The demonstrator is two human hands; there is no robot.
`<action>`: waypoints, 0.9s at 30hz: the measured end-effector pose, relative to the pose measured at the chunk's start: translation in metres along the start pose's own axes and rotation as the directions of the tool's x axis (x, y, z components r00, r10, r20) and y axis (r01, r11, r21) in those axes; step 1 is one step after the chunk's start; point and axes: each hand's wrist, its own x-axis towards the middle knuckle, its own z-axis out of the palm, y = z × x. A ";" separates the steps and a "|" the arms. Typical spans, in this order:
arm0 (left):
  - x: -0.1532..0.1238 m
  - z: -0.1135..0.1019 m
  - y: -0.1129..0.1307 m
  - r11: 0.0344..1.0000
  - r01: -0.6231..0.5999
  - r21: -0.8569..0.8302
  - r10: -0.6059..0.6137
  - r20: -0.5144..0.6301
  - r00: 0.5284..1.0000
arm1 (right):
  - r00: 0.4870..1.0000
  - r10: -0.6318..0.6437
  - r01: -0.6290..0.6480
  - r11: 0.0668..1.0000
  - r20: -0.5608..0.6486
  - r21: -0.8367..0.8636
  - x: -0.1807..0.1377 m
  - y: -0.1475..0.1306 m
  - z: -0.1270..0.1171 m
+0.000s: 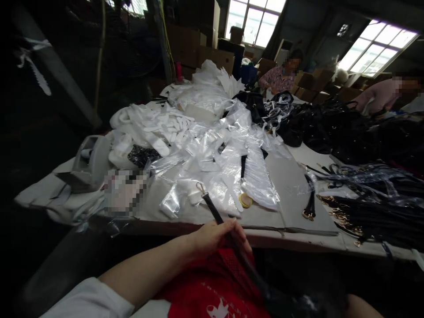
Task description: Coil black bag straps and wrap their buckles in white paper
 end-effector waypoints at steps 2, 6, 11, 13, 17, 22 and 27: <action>0.000 -0.002 -0.021 0.995 0.100 -0.005 -0.100 0.072 0.992 | 0.997 0.056 -0.052 0.996 -0.057 0.072 0.012 -0.051 0.012; -0.001 0.000 -0.057 0.928 0.264 0.264 -0.298 0.098 0.949 | 0.930 -0.348 0.236 0.813 0.119 0.533 0.002 -0.183 0.046; -0.010 -0.009 -0.060 0.615 0.335 0.714 -0.271 -0.207 0.940 | 0.826 -0.438 0.059 0.693 0.355 0.718 -0.016 -0.263 0.081; -0.016 -0.019 -0.050 0.590 0.319 0.742 -0.298 -0.167 0.940 | 0.867 -0.416 0.075 0.654 0.274 0.753 -0.017 -0.261 0.085; -0.023 -0.036 -0.028 0.740 0.313 0.595 -0.214 -0.234 0.949 | 0.901 -0.372 0.085 0.657 0.224 0.749 -0.016 -0.238 0.084; -0.021 -0.037 -0.008 0.917 0.063 0.394 0.098 -0.376 0.921 | 0.872 -0.364 0.058 0.740 0.327 0.670 -0.019 -0.227 0.084; -0.017 -0.035 -0.006 0.806 0.040 0.590 0.233 -0.379 0.896 | 0.844 -0.407 0.105 0.764 0.350 0.636 -0.024 -0.229 0.077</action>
